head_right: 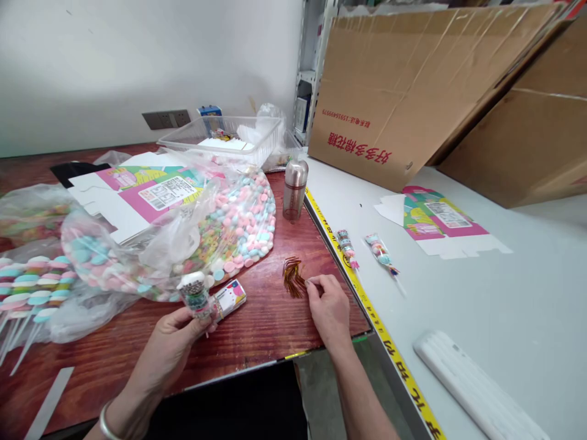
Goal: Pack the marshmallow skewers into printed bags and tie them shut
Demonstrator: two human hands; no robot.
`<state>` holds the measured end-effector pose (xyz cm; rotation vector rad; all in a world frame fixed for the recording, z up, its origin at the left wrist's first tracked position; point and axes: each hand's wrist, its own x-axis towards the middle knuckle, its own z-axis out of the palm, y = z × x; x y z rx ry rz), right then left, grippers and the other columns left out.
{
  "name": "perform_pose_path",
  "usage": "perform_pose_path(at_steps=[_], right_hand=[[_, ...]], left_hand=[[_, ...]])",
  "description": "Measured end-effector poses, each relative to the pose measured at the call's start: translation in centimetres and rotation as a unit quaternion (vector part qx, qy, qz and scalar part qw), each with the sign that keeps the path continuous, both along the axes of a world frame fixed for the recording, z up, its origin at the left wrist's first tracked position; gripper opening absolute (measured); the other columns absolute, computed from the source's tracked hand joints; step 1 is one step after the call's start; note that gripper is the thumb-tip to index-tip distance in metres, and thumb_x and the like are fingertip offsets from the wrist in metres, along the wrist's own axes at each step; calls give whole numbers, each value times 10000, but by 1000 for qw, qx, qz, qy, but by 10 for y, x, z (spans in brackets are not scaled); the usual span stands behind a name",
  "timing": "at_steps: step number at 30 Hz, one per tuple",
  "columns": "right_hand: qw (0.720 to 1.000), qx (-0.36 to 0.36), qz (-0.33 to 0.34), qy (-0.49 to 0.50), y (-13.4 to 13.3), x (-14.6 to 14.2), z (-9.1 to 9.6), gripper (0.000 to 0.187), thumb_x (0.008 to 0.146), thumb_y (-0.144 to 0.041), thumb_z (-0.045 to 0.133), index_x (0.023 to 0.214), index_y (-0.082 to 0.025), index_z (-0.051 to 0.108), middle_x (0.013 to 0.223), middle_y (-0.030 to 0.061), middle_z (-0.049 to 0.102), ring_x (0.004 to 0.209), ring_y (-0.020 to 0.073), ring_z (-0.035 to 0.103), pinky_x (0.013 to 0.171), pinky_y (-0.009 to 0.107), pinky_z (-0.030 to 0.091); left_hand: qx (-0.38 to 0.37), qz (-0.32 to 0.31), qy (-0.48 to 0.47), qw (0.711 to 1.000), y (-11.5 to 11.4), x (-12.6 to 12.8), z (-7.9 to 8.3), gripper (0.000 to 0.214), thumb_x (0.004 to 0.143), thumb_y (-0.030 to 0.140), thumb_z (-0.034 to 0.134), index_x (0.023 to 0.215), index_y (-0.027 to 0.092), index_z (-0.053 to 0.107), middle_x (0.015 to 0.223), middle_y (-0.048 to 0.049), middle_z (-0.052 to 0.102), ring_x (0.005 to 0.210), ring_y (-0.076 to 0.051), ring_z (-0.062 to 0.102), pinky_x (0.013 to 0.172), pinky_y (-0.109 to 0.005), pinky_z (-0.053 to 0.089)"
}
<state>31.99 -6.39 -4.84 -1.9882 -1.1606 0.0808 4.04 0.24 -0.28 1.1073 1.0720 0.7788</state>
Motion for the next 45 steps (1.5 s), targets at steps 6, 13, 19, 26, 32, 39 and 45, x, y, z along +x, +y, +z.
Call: perform_pose_path(at_steps=[6, 13, 19, 26, 32, 39, 45], right_hand=[[1000, 23, -17, 0, -8, 0, -1, 260, 895, -391, 481, 792, -202, 628, 799, 52, 667, 770, 196, 624, 747, 324, 479], [997, -34, -15, -66, 0, 0, 0, 153, 857, -243, 494, 774, -211, 619, 835, 71, 627, 802, 219, 571, 768, 348, 418], [996, -37, -21, -83, 0, 8, -5, 206, 900, -304, 457, 758, -211, 574, 783, 48, 629, 736, 195, 589, 709, 311, 423], [983, -58, 6, -172, -6, 5, 6, 216, 932, -279, 436, 800, -203, 588, 823, 73, 643, 791, 211, 565, 757, 332, 383], [963, -94, -5, -252, -6, 6, 20, 251, 941, -252, 437, 758, -185, 594, 746, 89, 614, 739, 228, 517, 734, 374, 304], [964, -87, -24, -249, -19, 14, 13, 233, 933, -215, 432, 976, -184, 659, 906, 85, 672, 804, 219, 586, 672, 337, 342], [964, -95, 76, -235, -21, 29, 1, 283, 878, -157, 459, 997, -210, 711, 1095, 120, 632, 955, 233, 596, 767, 346, 439]], left_hand=[[52, -31, 64, 996, 5, -3, -1, 210, 720, 371, 758, 752, 164, 743, 734, -9, 682, 721, -144, 546, 705, -230, 415], [67, -32, 87, 993, 2, 4, 2, 232, 713, 391, 751, 725, 160, 747, 650, -9, 641, 652, -136, 520, 636, -221, 409], [57, -26, 84, 994, 4, 0, 0, 248, 709, 397, 755, 827, 180, 773, 706, -15, 683, 677, -152, 556, 668, -232, 431], [76, -35, 97, 992, 6, 0, -1, 268, 748, 405, 715, 882, 181, 773, 713, -11, 679, 673, -146, 547, 686, -232, 424], [87, -34, 100, 991, 5, 0, 3, 265, 762, 412, 690, 839, 170, 766, 685, -14, 649, 683, -156, 532, 677, -233, 410], [70, -34, 92, 993, 6, 0, -1, 304, 754, 438, 692, 866, 163, 756, 669, -11, 627, 671, -152, 524, 677, -232, 406], [73, -42, 106, 991, 6, -2, -1, 300, 767, 442, 680, 869, 171, 758, 661, 1, 614, 674, -142, 515, 676, -221, 392]])
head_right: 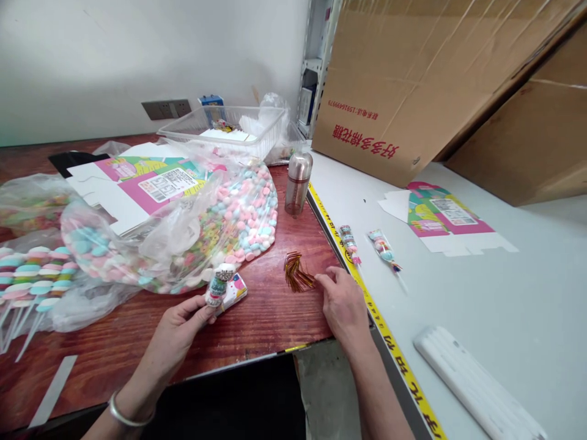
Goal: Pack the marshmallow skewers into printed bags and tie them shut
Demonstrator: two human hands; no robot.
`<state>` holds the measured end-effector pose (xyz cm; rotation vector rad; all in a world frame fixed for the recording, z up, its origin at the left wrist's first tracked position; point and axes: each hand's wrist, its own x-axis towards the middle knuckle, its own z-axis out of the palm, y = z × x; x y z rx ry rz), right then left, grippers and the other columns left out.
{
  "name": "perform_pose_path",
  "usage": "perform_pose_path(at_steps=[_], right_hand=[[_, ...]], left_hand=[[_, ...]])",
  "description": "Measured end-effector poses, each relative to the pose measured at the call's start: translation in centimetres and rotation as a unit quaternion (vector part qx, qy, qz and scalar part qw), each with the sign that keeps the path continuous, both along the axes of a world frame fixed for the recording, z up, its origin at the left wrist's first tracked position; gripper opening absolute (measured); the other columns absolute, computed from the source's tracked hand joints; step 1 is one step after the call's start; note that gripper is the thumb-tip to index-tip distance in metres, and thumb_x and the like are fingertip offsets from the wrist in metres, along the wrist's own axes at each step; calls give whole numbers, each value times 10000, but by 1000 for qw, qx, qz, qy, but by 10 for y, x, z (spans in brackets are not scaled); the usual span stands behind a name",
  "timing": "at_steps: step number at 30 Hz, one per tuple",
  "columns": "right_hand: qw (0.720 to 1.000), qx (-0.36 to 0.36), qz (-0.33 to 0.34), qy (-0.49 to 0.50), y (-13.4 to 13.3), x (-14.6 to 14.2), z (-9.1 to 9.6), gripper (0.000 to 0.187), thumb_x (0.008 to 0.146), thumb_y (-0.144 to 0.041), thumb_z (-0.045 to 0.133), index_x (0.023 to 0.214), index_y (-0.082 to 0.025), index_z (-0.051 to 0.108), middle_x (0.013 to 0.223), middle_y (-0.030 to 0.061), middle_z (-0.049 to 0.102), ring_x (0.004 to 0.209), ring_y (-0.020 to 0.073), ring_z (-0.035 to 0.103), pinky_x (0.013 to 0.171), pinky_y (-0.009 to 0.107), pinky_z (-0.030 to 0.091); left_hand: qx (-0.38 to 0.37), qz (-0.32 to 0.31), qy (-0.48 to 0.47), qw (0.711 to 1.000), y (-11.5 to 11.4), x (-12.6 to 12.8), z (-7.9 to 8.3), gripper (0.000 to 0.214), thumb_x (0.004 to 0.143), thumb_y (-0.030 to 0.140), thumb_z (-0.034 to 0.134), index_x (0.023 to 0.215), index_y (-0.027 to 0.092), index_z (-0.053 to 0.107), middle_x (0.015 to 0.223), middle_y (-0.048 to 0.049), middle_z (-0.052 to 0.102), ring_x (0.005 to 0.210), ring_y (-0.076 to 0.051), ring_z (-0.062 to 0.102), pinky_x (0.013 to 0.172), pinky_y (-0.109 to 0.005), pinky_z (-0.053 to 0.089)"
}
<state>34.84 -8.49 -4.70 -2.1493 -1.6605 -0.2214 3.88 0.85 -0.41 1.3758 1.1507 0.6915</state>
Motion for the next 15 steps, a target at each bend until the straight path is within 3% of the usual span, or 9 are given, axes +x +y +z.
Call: perform_pose_path(at_steps=[6, 10, 14, 15], right_hand=[[999, -7, 35, 32, 10, 11, -2, 206, 877, -234, 501, 799, -225, 691, 1197, 111, 611, 1059, 257, 571, 818, 387, 455], [996, 31, 25, 80, 4, 7, 10, 196, 884, -256, 477, 753, -215, 617, 1026, 107, 659, 988, 242, 602, 841, 387, 468], [980, 98, -24, 172, -6, -39, 39, 196, 935, -338, 452, 903, -208, 595, 823, 60, 665, 755, 195, 631, 690, 316, 495], [958, 110, -42, 263, -7, -58, 47, 191, 916, -381, 510, 892, -216, 605, 785, 38, 663, 703, 180, 625, 649, 292, 490]], left_hand=[[5, 12, -4, 1000, -1, 0, 2, 281, 736, 436, 705, 801, 168, 758, 636, 0, 614, 657, -150, 514, 664, -227, 393], [51, 2, 2, 999, -1, 2, 5, 221, 786, 384, 665, 832, 187, 753, 787, -30, 674, 777, -189, 566, 749, -250, 418], [205, -13, 42, 978, 0, 14, 11, 171, 872, 252, 553, 840, 199, 712, 940, -69, 652, 925, -217, 570, 863, -297, 421], [241, -24, 59, 968, 1, 19, 13, 195, 893, 219, 508, 829, 195, 691, 931, -71, 631, 916, -211, 561, 859, -303, 423]])
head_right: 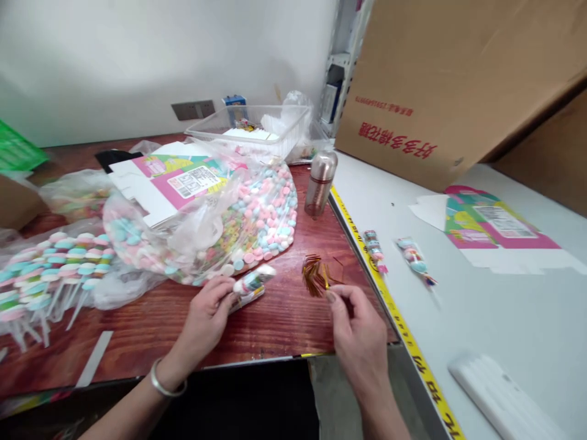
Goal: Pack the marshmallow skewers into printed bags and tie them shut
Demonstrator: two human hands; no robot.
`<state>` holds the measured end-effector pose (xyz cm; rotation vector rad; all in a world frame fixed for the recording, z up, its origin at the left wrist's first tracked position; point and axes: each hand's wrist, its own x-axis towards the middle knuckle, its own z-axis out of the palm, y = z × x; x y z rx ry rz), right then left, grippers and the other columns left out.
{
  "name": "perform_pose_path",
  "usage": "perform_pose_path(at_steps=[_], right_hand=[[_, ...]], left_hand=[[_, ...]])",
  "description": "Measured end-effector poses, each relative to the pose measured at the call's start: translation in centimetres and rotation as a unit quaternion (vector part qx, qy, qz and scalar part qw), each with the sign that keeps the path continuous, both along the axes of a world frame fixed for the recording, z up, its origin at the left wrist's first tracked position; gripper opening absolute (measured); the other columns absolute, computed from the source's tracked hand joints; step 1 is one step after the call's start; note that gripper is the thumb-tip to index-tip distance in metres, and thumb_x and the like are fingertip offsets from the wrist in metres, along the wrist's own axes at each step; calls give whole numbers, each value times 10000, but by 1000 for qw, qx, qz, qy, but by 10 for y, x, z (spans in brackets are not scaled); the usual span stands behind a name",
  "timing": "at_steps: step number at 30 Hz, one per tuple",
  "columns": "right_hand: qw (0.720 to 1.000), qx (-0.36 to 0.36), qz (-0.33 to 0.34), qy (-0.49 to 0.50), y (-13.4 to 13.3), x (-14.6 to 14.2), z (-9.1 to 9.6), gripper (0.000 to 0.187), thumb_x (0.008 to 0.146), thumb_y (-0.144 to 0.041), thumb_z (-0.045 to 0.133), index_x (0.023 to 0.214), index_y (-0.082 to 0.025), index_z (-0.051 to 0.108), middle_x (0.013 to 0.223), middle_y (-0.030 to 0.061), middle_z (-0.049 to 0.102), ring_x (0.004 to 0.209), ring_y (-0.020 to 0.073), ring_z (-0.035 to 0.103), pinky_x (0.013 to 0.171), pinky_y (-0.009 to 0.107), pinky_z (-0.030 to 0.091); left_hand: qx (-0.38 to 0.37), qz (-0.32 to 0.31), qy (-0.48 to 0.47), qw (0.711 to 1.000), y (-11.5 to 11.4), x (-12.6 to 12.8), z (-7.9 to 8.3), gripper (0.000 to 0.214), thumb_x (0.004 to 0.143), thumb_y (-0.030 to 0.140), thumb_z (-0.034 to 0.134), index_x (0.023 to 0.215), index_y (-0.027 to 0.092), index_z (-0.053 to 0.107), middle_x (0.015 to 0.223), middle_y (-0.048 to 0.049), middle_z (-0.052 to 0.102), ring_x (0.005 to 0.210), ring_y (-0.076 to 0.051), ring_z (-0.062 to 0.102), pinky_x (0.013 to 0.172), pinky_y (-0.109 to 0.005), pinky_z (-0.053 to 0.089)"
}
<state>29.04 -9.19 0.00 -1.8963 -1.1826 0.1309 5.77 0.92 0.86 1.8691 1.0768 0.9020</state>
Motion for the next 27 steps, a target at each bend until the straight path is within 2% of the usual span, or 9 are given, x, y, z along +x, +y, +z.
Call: perform_pose_path(at_steps=[1, 3, 6, 9, 13, 18, 22, 25, 27], right_hand=[[995, 12, 10, 99, 0, -20, 7, 215, 901, -418, 540, 854, -219, 607, 679, 5, 624, 591, 156, 583, 571, 268, 469], [958, 13, 74, 275, 5, -60, 17, 268, 887, -464, 555, 801, -214, 595, 537, -38, 533, 463, 123, 501, 458, 233, 409], [907, 9, 103, 409, 20, -102, 16, 318, 842, -493, 607, 731, -197, 578, 529, -47, 500, 408, 86, 433, 385, 203, 334], [890, 15, 85, 447, 35, -118, 5, 345, 805, -511, 644, 712, -184, 579, 540, -44, 501, 407, 76, 415, 381, 198, 322], [885, 9, 76, 459, 42, -117, -6, 367, 773, -528, 672, 718, -175, 592, 542, -37, 520, 409, 81, 423, 381, 204, 322], [898, 3, 88, 430, 41, -116, -9, 337, 802, -505, 645, 745, -175, 608, 501, -50, 496, 424, 96, 427, 407, 213, 341], [938, 5, 89, 336, 41, -118, -9, 265, 838, -441, 607, 814, -179, 637, 620, 0, 608, 545, 139, 544, 520, 247, 441], [955, 23, 67, 287, 44, -121, -11, 212, 853, -403, 591, 870, -192, 608, 769, 39, 668, 657, 169, 618, 611, 279, 497], [950, 45, 56, 303, 46, -123, -13, 211, 854, -389, 589, 940, -199, 560, 816, 47, 675, 689, 179, 643, 627, 289, 523]], left_hand=[[29, -11, 25, 999, 1, 5, 1, 224, 910, 185, 461, 827, 189, 669, 920, -72, 610, 901, -202, 551, 849, -308, 427], [75, -25, 80, 994, 2, 13, 2, 270, 919, 116, 383, 841, 177, 634, 901, -71, 577, 872, -192, 529, 816, -312, 431], [125, -24, 156, 979, 1, 20, -1, 274, 903, 69, 371, 874, 168, 625, 865, -66, 552, 832, -189, 509, 746, -302, 431], [155, -17, 193, 969, -2, 19, -5, 243, 919, 114, 402, 899, 169, 638, 824, -59, 547, 781, -187, 509, 688, -293, 427], [184, 3, 171, 968, -7, 11, -9, 270, 962, 199, 381, 1056, 153, 629, 852, -83, 604, 791, -192, 550, 711, -308, 443], [195, -13, 137, 971, -7, 5, -12, 310, 962, 224, 408, 1173, 187, 631, 880, -94, 635, 829, -199, 586, 735, -304, 468], [108, 15, 30, 994, -5, 9, -9, 223, 923, 179, 482, 1032, 188, 676, 906, -70, 652, 862, -180, 596, 791, -303, 476], [-90, 56, -97, 990, -3, 16, -6, 107, 851, 167, 579, 898, 163, 676, 870, -49, 660, 812, -153, 593, 761, -276, 471], [-244, 56, -195, 948, -2, 21, -7, 89, 809, 216, 636, 856, 144, 655, 773, -24, 635, 676, -115, 551, 650, -236, 447]])
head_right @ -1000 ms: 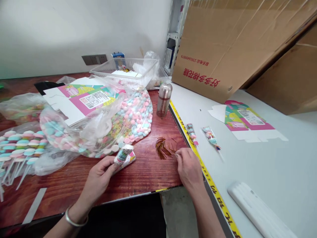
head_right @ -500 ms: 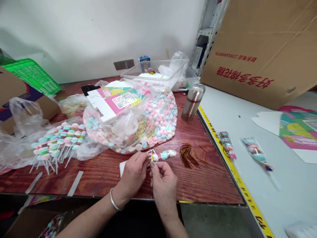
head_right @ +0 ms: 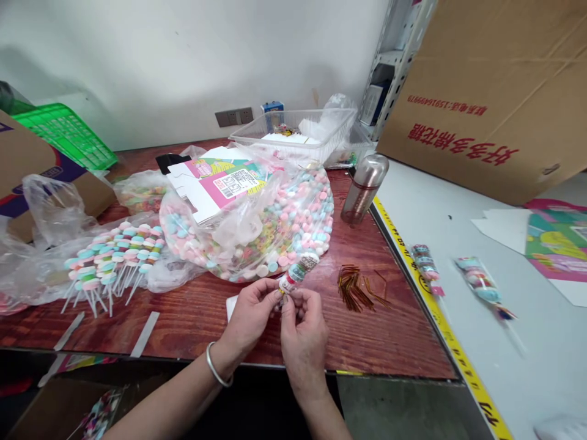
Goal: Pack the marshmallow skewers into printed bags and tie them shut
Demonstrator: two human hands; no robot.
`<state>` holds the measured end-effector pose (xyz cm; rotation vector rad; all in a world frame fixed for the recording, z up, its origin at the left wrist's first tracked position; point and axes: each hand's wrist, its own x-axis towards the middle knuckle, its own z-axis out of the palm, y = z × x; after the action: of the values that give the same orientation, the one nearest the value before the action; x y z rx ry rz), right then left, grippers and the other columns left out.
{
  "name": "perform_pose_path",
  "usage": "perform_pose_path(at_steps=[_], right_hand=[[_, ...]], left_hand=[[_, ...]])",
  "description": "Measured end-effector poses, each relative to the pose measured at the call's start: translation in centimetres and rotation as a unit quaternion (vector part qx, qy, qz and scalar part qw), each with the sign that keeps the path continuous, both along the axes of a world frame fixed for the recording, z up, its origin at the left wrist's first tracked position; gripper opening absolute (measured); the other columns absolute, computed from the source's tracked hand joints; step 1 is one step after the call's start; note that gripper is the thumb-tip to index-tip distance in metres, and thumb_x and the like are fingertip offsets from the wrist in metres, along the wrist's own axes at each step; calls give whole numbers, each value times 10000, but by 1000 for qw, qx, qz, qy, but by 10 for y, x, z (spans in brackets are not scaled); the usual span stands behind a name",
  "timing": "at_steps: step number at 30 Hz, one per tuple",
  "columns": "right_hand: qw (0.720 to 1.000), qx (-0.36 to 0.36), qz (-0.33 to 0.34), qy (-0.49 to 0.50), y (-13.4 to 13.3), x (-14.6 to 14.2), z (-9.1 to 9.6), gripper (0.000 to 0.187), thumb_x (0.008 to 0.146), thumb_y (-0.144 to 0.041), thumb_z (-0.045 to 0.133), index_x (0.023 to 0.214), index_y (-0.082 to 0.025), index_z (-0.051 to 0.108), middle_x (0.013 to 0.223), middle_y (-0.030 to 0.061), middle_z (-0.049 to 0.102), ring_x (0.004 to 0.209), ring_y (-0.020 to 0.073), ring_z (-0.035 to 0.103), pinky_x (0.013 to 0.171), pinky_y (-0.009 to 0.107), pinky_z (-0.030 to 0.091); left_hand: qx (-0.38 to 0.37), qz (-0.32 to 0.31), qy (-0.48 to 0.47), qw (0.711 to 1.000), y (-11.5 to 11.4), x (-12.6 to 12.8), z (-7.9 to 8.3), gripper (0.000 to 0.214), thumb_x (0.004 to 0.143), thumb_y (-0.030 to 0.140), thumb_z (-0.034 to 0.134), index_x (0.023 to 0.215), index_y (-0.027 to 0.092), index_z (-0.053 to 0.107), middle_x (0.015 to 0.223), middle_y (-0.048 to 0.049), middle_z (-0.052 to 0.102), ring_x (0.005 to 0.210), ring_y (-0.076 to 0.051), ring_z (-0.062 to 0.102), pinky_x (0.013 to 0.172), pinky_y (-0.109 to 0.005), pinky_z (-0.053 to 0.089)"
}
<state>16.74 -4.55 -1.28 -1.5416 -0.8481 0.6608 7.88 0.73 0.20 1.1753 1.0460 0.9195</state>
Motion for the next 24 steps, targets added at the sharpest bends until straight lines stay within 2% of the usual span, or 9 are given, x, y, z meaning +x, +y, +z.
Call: perform_pose_path(at_steps=[2, 5, 7, 9, 11, 13, 15, 18, 24], right_hand=[[1000, 6, 8, 19, 2, 0, -1, 262, 866, -379, 572, 1046, -197, 519, 803, 39, 680, 676, 180, 653, 619, 292, 533], [997, -16, 51, -48, 3, 6, -1, 214, 903, -381, 510, 996, -195, 561, 716, 16, 677, 594, 168, 631, 576, 274, 500], [988, -23, 57, -144, 2, 12, -1, 222, 920, -381, 472, 842, -204, 580, 672, 14, 668, 566, 166, 614, 552, 266, 455], [976, -22, 48, -212, 0, 18, -1, 253, 920, -374, 460, 755, -212, 563, 647, 15, 656, 557, 172, 603, 540, 268, 415], [969, -10, 55, -241, -2, 22, -1, 248, 919, -359, 460, 744, -214, 559, 652, 16, 653, 566, 174, 604, 546, 268, 399], [965, 6, 72, -253, -3, 23, -1, 240, 928, -345, 455, 762, -211, 565, 668, 11, 656, 575, 167, 610, 555, 261, 403], [964, 18, 84, -253, -4, 22, -2, 234, 939, -339, 454, 796, -205, 581, 684, 7, 663, 578, 157, 616, 555, 250, 414], [972, 17, 84, -220, -4, 17, -3, 218, 940, -341, 482, 847, -197, 617, 723, 9, 689, 598, 151, 631, 572, 241, 446], [978, 58, 46, -197, -2, 11, -2, 147, 926, -289, 542, 974, -205, 653, 893, 22, 714, 776, 158, 659, 714, 257, 493]], left_hand=[[-100, -19, -92, 990, 0, 3, -2, 170, 774, 281, 678, 834, 130, 628, 673, 9, 572, 551, -75, 458, 538, -201, 375], [-127, -49, -128, 982, 0, 3, -5, 221, 783, 336, 661, 842, 130, 604, 592, 49, 463, 482, -59, 341, 469, -193, 276], [-43, -71, -60, 995, 0, -1, -7, 189, 844, 328, 586, 872, 142, 608, 613, 35, 466, 514, -82, 366, 494, -210, 309], [117, -89, 63, 987, 0, -7, -8, 183, 900, 280, 498, 960, 161, 623, 755, -26, 560, 654, -130, 478, 619, -256, 407], [265, -102, 178, 942, -1, -12, -8, 243, 926, 216, 427, 1079, 175, 611, 936, -82, 601, 825, -179, 529, 763, -314, 435], [328, -102, 245, 906, -3, -13, -8, 273, 934, 184, 383, 1104, 164, 596, 953, -97, 598, 846, -196, 531, 781, -333, 430], [314, -85, 260, 909, -4, -11, -9, 240, 938, 183, 376, 1008, 152, 603, 873, -78, 595, 774, -184, 524, 732, -315, 423], [229, -62, 196, 951, -6, -5, -8, 225, 945, 207, 389, 897, 163, 604, 789, -40, 600, 716, -159, 523, 688, -281, 414], [128, -63, 70, 987, -6, 0, 0, 223, 937, 243, 437, 960, 172, 647, 813, -16, 617, 732, -136, 492, 691, -250, 399]])
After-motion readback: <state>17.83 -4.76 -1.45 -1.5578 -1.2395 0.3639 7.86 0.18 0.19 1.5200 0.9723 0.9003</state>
